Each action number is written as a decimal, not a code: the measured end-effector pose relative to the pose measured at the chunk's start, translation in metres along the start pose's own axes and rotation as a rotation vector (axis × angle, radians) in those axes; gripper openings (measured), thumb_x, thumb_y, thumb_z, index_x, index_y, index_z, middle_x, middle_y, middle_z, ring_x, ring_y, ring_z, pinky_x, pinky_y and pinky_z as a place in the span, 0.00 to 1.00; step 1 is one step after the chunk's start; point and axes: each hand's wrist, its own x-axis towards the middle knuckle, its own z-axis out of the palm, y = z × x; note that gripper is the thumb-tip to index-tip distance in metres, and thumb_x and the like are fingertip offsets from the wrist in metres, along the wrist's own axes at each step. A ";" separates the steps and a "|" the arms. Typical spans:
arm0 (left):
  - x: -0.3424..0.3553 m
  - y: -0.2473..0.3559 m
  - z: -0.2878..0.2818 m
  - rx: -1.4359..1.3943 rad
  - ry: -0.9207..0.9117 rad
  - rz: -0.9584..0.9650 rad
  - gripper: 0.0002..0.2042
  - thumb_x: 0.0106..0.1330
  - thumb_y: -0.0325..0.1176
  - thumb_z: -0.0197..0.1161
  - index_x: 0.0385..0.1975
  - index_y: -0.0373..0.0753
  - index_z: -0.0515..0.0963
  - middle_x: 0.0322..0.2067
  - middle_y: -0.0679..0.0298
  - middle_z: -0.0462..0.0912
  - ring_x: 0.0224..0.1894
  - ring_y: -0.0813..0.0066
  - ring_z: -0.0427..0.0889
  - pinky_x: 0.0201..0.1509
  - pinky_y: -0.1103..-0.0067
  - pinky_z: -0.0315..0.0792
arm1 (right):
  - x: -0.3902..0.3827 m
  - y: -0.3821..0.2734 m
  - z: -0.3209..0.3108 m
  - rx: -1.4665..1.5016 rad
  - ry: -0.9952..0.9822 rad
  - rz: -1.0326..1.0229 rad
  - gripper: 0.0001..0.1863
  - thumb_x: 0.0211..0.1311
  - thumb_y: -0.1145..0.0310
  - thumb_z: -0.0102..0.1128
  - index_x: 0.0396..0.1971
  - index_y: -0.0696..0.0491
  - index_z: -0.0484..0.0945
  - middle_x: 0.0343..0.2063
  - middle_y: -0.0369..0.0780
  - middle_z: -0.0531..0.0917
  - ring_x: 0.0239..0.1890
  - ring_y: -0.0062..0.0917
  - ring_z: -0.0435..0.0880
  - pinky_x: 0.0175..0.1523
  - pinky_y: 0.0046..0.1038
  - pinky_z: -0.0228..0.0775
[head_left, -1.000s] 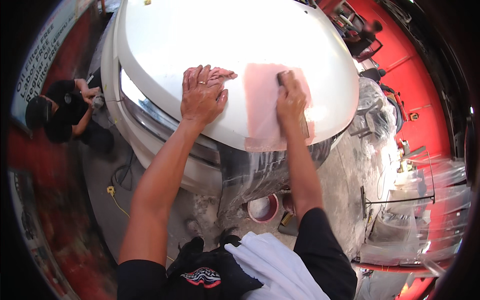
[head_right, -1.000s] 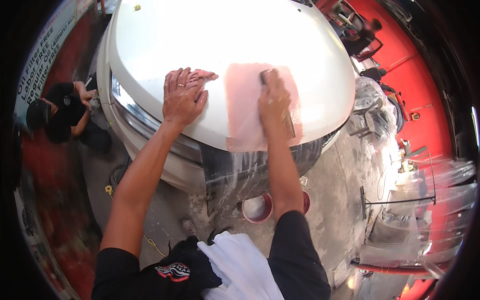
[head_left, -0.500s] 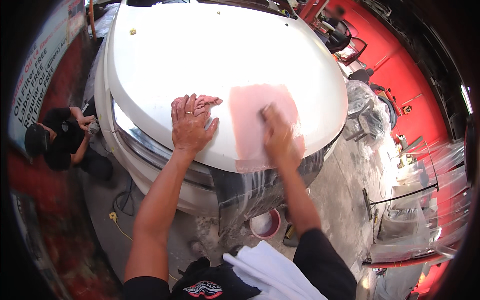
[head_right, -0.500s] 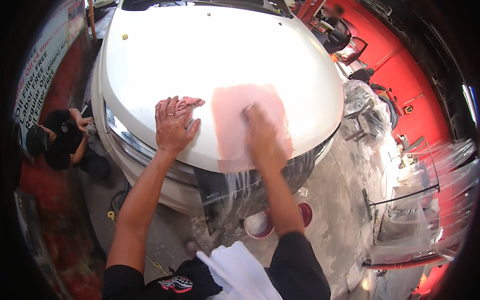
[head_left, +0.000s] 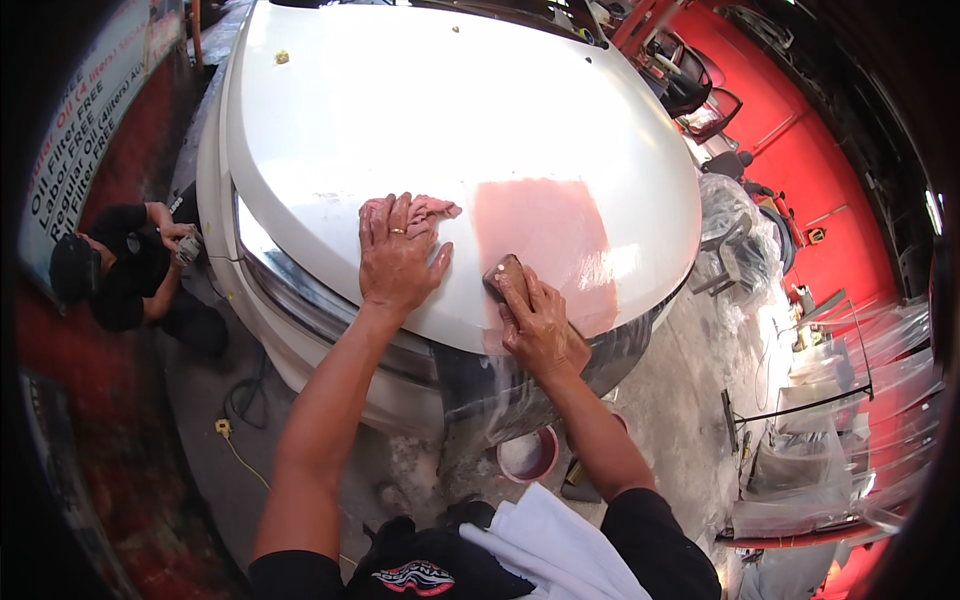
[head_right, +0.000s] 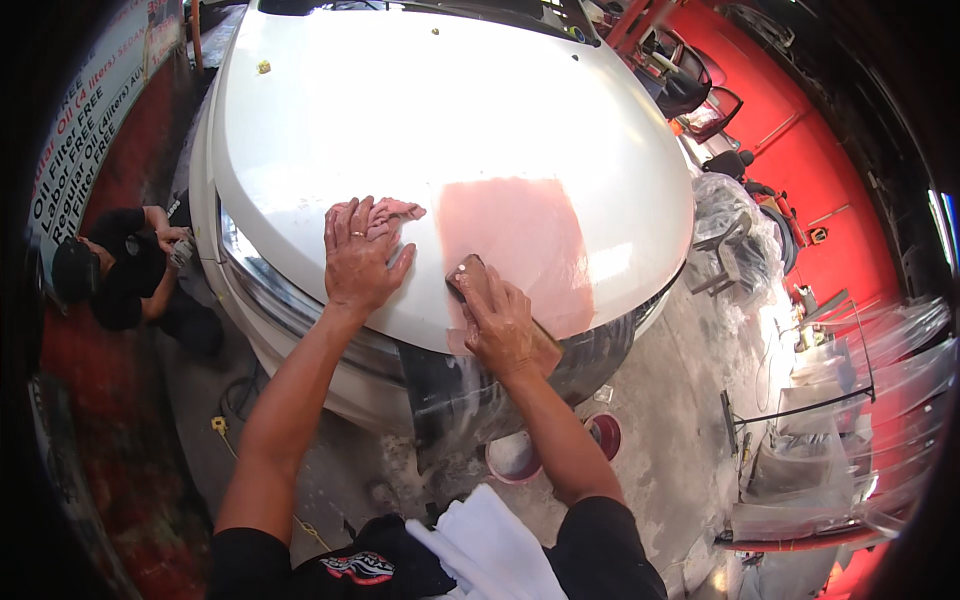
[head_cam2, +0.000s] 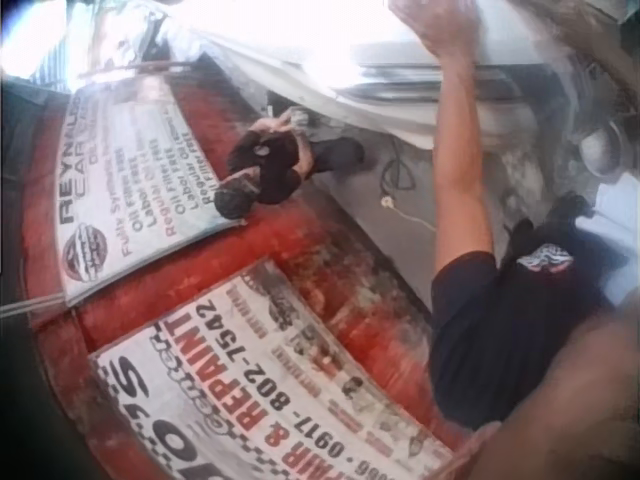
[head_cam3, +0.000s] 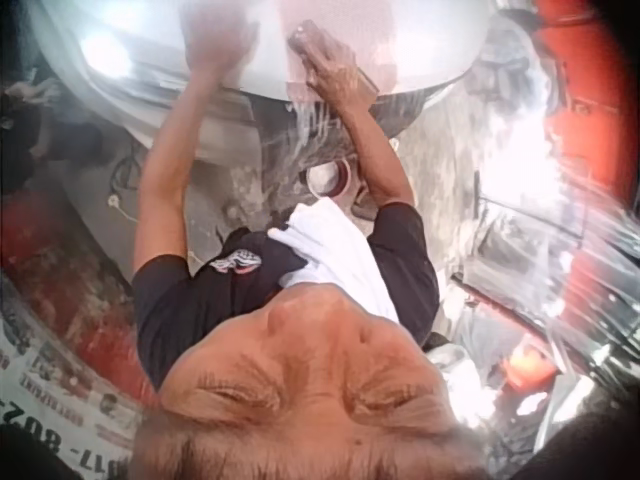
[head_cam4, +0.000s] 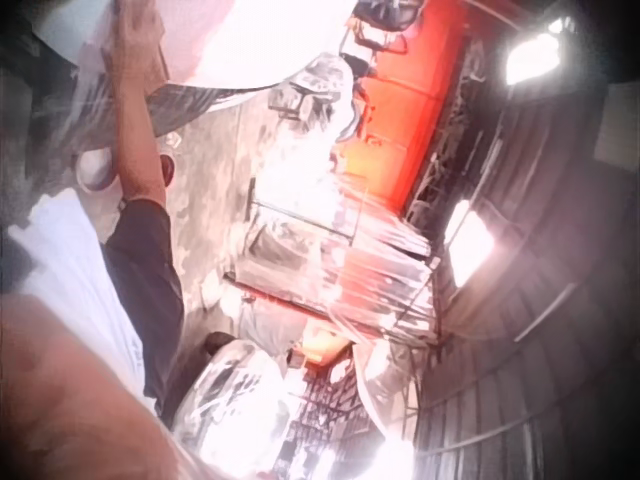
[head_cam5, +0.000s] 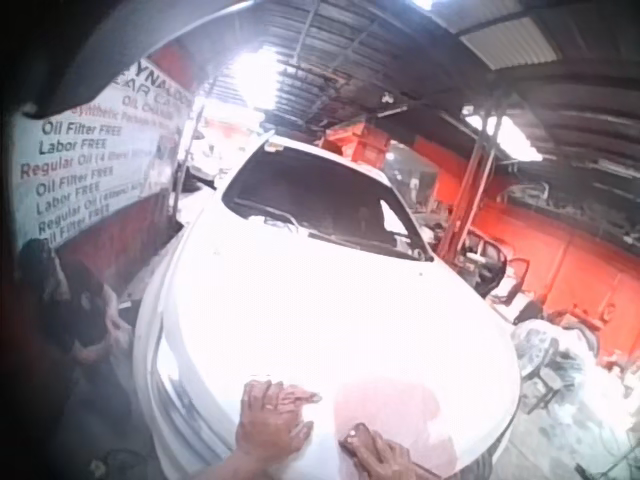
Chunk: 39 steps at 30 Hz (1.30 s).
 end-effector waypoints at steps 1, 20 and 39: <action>0.003 0.004 0.000 -0.010 0.010 0.004 0.18 0.66 0.53 0.69 0.47 0.50 0.92 0.70 0.52 0.74 0.77 0.52 0.62 0.84 0.52 0.50 | 0.016 0.018 -0.007 -0.003 -0.041 -0.055 0.31 0.64 0.72 0.67 0.68 0.41 0.79 0.69 0.54 0.76 0.60 0.56 0.80 0.64 0.54 0.73; 0.002 0.007 0.008 -0.048 0.011 0.034 0.17 0.66 0.50 0.69 0.49 0.52 0.91 0.70 0.52 0.75 0.76 0.50 0.64 0.83 0.50 0.51 | 0.083 0.027 -0.005 0.091 -0.025 0.109 0.27 0.69 0.69 0.63 0.67 0.37 0.81 0.70 0.45 0.78 0.64 0.51 0.78 0.69 0.47 0.70; 0.012 0.021 0.014 -0.073 0.059 0.012 0.18 0.68 0.49 0.67 0.53 0.51 0.90 0.70 0.52 0.73 0.77 0.50 0.62 0.84 0.51 0.50 | 0.108 0.082 -0.020 -0.159 -0.065 0.155 0.26 0.73 0.67 0.59 0.69 0.41 0.76 0.65 0.44 0.81 0.55 0.47 0.82 0.62 0.52 0.74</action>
